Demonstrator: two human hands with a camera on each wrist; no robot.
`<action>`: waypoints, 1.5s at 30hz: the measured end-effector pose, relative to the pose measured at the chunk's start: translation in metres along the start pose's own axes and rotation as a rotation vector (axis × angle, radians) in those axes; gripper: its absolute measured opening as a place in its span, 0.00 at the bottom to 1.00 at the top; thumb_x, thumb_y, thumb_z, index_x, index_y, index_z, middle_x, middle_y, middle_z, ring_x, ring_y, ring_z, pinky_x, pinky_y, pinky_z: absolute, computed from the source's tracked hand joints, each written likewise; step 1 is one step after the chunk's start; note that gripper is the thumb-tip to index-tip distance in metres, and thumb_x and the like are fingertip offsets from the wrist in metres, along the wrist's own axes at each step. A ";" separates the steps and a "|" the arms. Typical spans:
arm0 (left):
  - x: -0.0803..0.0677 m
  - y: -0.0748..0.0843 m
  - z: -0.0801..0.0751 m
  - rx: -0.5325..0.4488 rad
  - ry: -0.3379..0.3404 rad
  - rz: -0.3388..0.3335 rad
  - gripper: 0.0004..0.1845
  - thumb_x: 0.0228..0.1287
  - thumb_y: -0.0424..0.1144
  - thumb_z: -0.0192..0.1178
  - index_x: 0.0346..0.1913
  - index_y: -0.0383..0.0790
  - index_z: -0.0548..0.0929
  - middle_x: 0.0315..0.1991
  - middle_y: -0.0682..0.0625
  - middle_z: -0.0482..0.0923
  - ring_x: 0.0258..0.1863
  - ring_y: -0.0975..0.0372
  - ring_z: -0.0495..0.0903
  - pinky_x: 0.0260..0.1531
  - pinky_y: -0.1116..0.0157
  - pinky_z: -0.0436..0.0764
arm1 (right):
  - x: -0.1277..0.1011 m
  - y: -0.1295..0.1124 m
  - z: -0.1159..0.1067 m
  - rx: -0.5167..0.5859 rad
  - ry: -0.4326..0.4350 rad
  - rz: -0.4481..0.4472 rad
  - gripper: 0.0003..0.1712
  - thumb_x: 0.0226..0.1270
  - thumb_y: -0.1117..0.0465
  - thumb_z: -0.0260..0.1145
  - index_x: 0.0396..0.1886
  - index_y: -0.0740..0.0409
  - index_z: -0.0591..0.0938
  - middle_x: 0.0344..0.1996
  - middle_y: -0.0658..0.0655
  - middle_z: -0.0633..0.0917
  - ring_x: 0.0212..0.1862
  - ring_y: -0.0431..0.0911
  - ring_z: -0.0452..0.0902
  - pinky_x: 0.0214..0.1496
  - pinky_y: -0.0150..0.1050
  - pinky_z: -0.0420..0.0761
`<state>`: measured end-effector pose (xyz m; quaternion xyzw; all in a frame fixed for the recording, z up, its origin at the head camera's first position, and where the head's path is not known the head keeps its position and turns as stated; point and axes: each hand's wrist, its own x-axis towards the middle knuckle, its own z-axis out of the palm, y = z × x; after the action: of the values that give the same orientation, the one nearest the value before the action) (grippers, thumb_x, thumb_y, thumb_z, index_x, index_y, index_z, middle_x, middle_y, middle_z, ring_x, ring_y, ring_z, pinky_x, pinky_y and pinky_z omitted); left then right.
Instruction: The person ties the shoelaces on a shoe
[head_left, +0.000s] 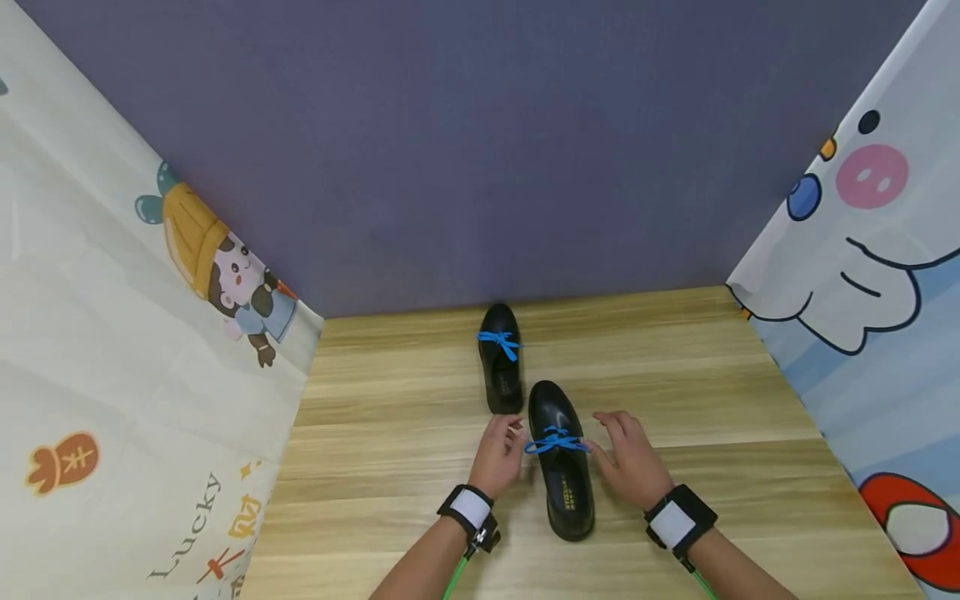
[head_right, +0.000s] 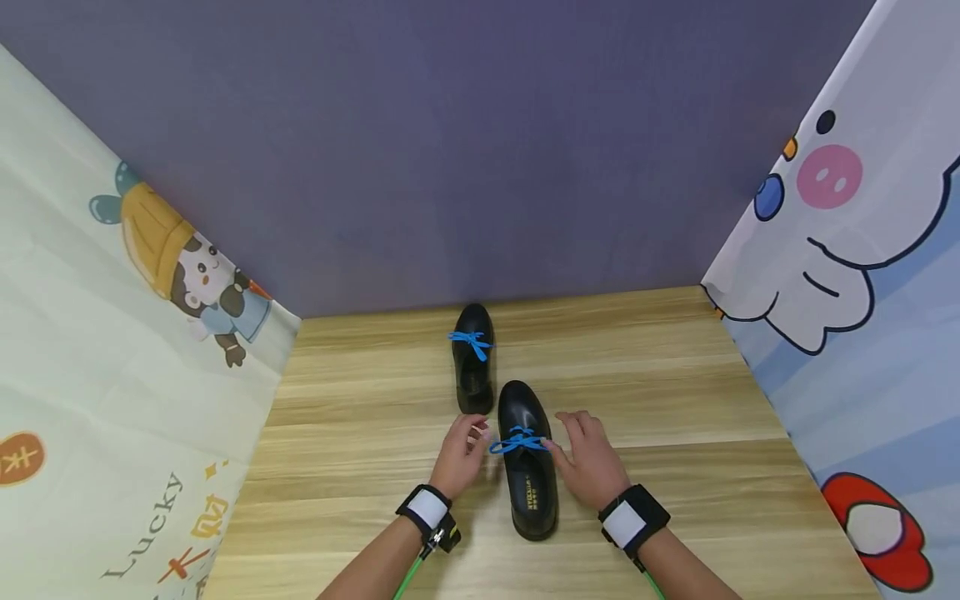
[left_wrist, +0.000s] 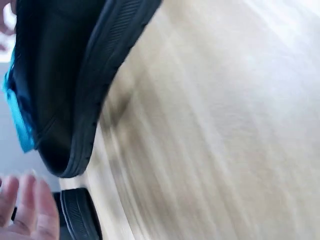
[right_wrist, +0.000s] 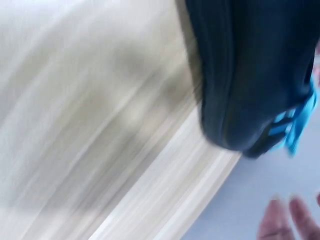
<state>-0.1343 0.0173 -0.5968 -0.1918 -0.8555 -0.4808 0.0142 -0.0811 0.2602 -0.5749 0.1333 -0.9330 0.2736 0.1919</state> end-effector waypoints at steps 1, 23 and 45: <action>-0.001 0.001 0.000 0.018 -0.010 0.010 0.16 0.73 0.38 0.59 0.57 0.33 0.76 0.50 0.44 0.76 0.46 0.55 0.79 0.44 0.61 0.81 | -0.002 -0.003 0.002 -0.005 -0.006 -0.011 0.31 0.62 0.57 0.74 0.60 0.66 0.76 0.46 0.67 0.78 0.48 0.61 0.75 0.46 0.55 0.79; 0.025 -0.013 -0.012 0.367 0.107 0.117 0.35 0.64 0.45 0.68 0.71 0.41 0.66 0.75 0.37 0.55 0.71 0.34 0.56 0.55 0.31 0.68 | -0.035 -0.053 0.043 -0.091 -0.183 -0.161 0.54 0.45 0.35 0.80 0.72 0.46 0.73 0.72 0.70 0.64 0.69 0.78 0.56 0.57 0.71 0.72; 0.058 -0.024 0.000 0.439 0.106 0.116 0.37 0.59 0.41 0.73 0.69 0.41 0.70 0.74 0.31 0.54 0.67 0.29 0.60 0.50 0.44 0.81 | -0.012 -0.034 0.056 -0.141 -0.142 -0.050 0.44 0.46 0.42 0.82 0.62 0.56 0.81 0.71 0.71 0.62 0.64 0.78 0.63 0.51 0.64 0.79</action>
<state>-0.1959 0.0246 -0.6047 -0.2073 -0.9251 -0.2911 0.1283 -0.0747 0.2031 -0.6076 0.1616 -0.9576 0.1925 0.1411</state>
